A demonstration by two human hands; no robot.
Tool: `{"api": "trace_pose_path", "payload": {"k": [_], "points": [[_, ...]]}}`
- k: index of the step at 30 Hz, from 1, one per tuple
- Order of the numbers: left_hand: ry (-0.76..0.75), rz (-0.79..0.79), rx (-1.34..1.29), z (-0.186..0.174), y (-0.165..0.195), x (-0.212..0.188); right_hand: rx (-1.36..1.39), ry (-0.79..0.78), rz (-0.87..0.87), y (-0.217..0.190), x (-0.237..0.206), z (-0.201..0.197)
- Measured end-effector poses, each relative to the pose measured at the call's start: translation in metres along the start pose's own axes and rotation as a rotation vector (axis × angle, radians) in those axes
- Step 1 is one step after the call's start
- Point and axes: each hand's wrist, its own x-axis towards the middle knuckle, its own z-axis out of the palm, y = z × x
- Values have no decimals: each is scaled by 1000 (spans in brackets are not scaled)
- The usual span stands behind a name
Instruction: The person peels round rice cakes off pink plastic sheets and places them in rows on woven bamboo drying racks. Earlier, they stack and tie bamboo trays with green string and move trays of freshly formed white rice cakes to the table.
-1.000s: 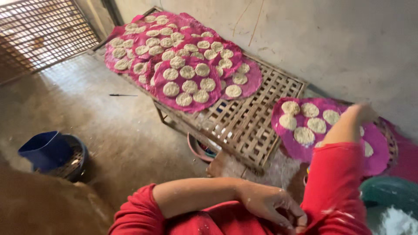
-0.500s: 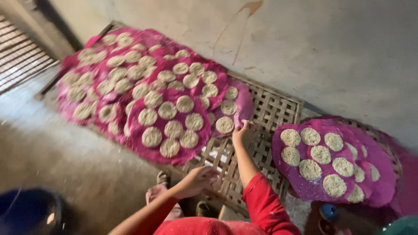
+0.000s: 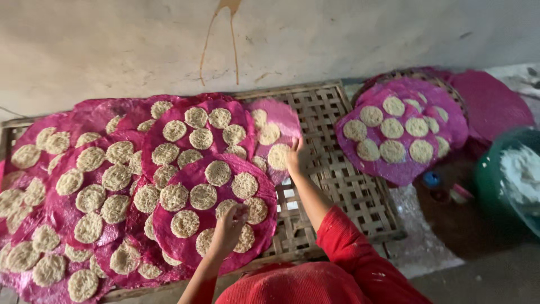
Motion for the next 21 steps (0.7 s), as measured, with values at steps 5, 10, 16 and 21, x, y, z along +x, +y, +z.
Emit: {"api": "trace_pose_path", "payload": {"k": [5,10,16,21], "points": [[-39,76,-280,-17,5,5,58,15,-112,-23,-3,-33],[-96,105,-203,4,-3,33,75,-106,-278,-21,71,-127],[-219,-110,-618,72,0,104,103,-422,-460,-29,106,-171],[-270,-429,-802,137,28,124,584,-620,-76,-45,121,-229]]}}
